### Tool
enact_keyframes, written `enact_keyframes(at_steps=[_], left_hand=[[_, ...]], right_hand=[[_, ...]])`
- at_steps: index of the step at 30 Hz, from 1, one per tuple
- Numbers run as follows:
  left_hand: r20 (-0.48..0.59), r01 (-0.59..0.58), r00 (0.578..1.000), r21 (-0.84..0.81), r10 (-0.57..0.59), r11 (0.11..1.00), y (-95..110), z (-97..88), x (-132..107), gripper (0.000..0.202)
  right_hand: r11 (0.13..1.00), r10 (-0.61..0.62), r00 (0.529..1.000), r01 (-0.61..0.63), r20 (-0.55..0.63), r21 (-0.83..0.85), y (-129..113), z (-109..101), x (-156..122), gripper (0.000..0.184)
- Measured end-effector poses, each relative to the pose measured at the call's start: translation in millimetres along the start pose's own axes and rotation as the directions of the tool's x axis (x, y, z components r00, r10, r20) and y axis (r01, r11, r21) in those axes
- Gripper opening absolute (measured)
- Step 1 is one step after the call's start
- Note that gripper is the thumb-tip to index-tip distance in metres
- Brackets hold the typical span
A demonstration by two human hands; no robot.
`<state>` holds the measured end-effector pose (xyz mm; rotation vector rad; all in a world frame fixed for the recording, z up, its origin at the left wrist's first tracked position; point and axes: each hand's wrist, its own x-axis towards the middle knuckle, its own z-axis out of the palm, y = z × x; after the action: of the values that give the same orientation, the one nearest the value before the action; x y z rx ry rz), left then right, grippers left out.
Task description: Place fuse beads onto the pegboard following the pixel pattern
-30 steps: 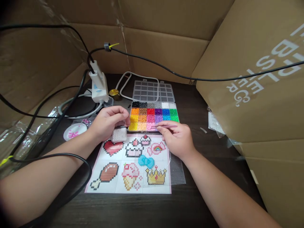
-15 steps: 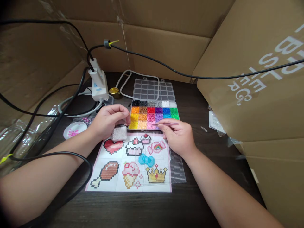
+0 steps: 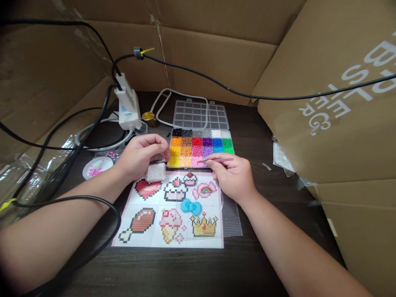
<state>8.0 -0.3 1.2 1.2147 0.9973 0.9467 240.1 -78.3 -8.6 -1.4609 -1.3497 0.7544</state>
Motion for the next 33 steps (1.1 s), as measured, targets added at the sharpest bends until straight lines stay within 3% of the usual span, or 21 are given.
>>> enact_keyframes(at_steps=[22,26,30,33], left_hand=[[-0.01,-0.003,1.0,0.005,0.003,1.0,0,1.6,-1,0.009],[-0.01,-0.007,1.0,0.004,0.007,1.0,0,1.8,0,0.009],[-0.005,-0.01,1.0,0.002,0.01,1.0,-1,1.4,0,0.009],[-0.006,-0.016,1.0,0.0,0.016,1.0,0,1.4,0,0.009]], right_hand=[[0.998,0.008,1.0,-0.008,0.015,0.057,3,-6,1,0.014],[0.992,0.003,0.991,-0.019,0.134,0.123,5,-13,-2,0.014],[0.984,0.018,0.949,-0.072,0.315,0.161,7,-19,-5,0.013],[0.98,0.03,0.924,-0.102,0.38,0.17,8,-20,-4,0.014]])
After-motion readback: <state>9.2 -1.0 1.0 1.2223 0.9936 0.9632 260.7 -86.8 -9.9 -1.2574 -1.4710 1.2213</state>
